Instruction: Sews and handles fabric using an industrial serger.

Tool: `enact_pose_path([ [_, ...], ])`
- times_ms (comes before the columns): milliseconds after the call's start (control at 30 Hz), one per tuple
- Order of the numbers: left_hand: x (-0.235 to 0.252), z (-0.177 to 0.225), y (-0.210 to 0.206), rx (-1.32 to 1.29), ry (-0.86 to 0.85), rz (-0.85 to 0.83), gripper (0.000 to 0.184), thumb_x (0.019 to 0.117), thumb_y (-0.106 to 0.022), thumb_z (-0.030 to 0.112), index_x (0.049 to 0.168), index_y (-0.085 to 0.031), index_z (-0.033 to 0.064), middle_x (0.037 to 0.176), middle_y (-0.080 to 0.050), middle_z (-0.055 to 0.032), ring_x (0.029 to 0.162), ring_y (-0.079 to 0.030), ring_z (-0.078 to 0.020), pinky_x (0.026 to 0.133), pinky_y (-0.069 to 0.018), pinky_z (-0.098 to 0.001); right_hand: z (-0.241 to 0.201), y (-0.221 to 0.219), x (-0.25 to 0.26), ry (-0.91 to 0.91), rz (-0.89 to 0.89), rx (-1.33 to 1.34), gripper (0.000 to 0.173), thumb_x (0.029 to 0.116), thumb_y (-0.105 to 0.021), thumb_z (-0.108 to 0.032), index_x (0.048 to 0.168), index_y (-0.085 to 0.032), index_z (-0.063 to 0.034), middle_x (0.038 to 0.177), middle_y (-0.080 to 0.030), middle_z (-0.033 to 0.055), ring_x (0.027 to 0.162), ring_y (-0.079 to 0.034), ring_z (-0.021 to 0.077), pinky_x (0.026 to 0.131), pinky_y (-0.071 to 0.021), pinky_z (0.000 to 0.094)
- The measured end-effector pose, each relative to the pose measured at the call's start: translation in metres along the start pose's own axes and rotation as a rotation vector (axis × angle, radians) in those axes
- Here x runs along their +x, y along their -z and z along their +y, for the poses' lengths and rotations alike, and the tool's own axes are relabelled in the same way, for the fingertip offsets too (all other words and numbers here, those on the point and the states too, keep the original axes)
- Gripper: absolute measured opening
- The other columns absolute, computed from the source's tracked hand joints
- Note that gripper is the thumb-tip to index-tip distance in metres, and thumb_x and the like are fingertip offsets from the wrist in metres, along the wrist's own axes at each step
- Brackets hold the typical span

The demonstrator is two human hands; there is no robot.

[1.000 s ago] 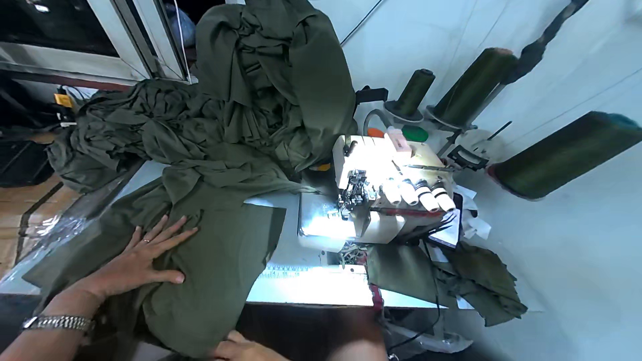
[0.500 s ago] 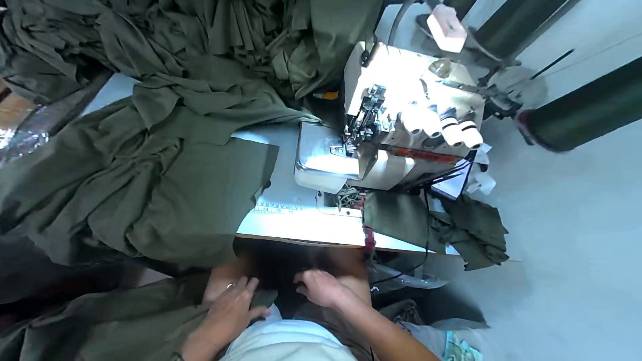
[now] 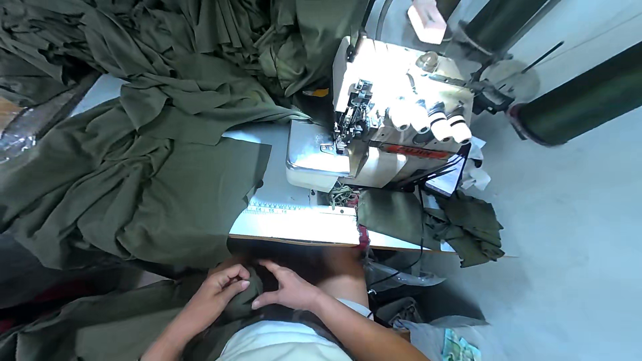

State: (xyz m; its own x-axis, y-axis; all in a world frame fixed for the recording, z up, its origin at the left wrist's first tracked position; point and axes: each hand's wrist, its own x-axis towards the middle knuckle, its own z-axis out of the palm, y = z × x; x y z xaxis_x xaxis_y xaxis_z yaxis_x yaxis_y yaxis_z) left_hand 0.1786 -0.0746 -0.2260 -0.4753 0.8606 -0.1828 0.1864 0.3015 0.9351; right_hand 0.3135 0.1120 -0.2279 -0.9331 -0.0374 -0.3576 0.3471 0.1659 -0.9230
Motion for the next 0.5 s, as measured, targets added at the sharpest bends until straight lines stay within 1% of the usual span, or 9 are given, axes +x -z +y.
enact_pose_path([
  [33,0.000,0.011,0.004,-0.062,-0.031,-0.003,0.013,0.0978,-0.058,0.021,0.098,-0.069,0.0123,0.082,-0.062,0.0083,0.074,-0.057,0.0012,0.070,-0.0485,-0.0172,-0.005,0.000,0.000,0.033,0.007,0.143,0.079,0.0883,-0.081,-0.025,0.152,-0.041,0.0012,0.151,-0.050,0.0200,0.140,-0.048,0.0223,0.119,-0.0367,0.0383],
  [100,0.000,0.032,0.011,-0.122,-0.079,0.016,0.011,0.0972,-0.060,0.021,0.096,-0.069,0.0150,0.078,-0.063,0.0083,0.070,-0.057,0.0004,0.066,-0.0485,-0.0159,-0.016,0.000,-0.002,0.086,0.014,0.381,0.051,0.0906,-0.076,-0.016,0.132,-0.055,0.0051,0.120,-0.066,0.0138,0.109,-0.065,0.0139,0.099,-0.0528,0.0330],
  [133,0.002,0.041,0.014,-0.143,-0.099,0.027,0.010,0.0968,-0.061,0.022,0.095,-0.070,0.0163,0.077,-0.063,0.0078,0.069,-0.058,-0.0002,0.064,-0.0487,-0.0154,-0.021,0.001,-0.004,0.108,0.015,0.457,0.036,0.0929,-0.072,-0.015,0.121,-0.059,0.0035,0.105,-0.067,0.0068,0.095,-0.064,0.0088,0.089,-0.0541,0.0295],
  [200,0.005,0.054,0.019,-0.177,-0.144,0.029,0.010,0.0964,-0.062,0.024,0.094,-0.070,0.0180,0.077,-0.063,0.0071,0.068,-0.058,-0.0006,0.063,-0.0483,-0.0145,-0.033,0.003,-0.011,0.133,0.030,0.563,0.018,0.0964,-0.067,-0.015,0.109,-0.061,-0.0028,0.090,-0.066,-0.0027,0.081,-0.062,0.0033,0.079,-0.0527,0.0250],
  [267,0.008,0.064,0.022,-0.198,-0.180,0.000,0.010,0.0960,-0.064,0.026,0.095,-0.071,0.0187,0.080,-0.065,0.0064,0.072,-0.060,-0.0012,0.066,-0.0498,-0.0146,-0.045,0.005,-0.020,0.121,0.035,0.659,0.016,0.0983,-0.064,-0.016,0.111,-0.061,-0.0068,0.091,-0.068,-0.0041,0.078,-0.063,0.0030,0.071,-0.0527,0.0232],
  [333,0.010,0.073,0.021,-0.192,-0.219,-0.047,0.012,0.0962,-0.066,0.027,0.097,-0.073,0.0178,0.088,-0.070,0.0051,0.079,-0.064,-0.0026,0.073,-0.0535,-0.0164,-0.059,0.007,-0.030,0.099,0.032,0.707,0.026,0.0988,-0.062,-0.016,0.123,-0.059,-0.0070,0.098,-0.069,-0.0017,0.074,-0.064,0.0041,0.063,-0.0555,0.0225],
  [367,0.013,0.077,0.020,-0.171,-0.242,-0.062,0.012,0.0961,-0.066,0.027,0.098,-0.074,0.0175,0.091,-0.071,0.0047,0.082,-0.065,-0.0033,0.074,-0.0542,-0.0171,-0.065,0.008,-0.033,0.096,0.060,0.698,0.026,0.0983,-0.062,-0.016,0.122,-0.059,-0.0070,0.097,-0.069,-0.0015,0.071,-0.064,0.0038,0.060,-0.0551,0.0216],
  [400,0.016,0.082,0.020,-0.136,-0.268,-0.065,0.013,0.0960,-0.066,0.027,0.098,-0.074,0.0177,0.092,-0.071,0.0048,0.082,-0.066,-0.0036,0.074,-0.0547,-0.0173,-0.071,0.009,-0.035,0.104,0.120,0.666,0.021,0.0981,-0.063,-0.014,0.117,-0.061,-0.0061,0.094,-0.069,-0.0014,0.071,-0.064,0.0030,0.060,-0.0546,0.0207],
  [500,0.024,0.095,0.031,0.124,-0.330,-0.053,0.011,0.0921,-0.062,0.023,0.099,-0.071,0.0210,0.090,-0.069,0.0097,0.079,-0.065,-0.0003,0.069,-0.0551,-0.0168,-0.081,0.017,-0.038,0.175,0.382,0.495,0.008,0.0980,-0.063,-0.007,0.096,-0.069,-0.0016,0.085,-0.068,0.0006,0.079,-0.064,0.0037,0.077,-0.0547,0.0242],
])
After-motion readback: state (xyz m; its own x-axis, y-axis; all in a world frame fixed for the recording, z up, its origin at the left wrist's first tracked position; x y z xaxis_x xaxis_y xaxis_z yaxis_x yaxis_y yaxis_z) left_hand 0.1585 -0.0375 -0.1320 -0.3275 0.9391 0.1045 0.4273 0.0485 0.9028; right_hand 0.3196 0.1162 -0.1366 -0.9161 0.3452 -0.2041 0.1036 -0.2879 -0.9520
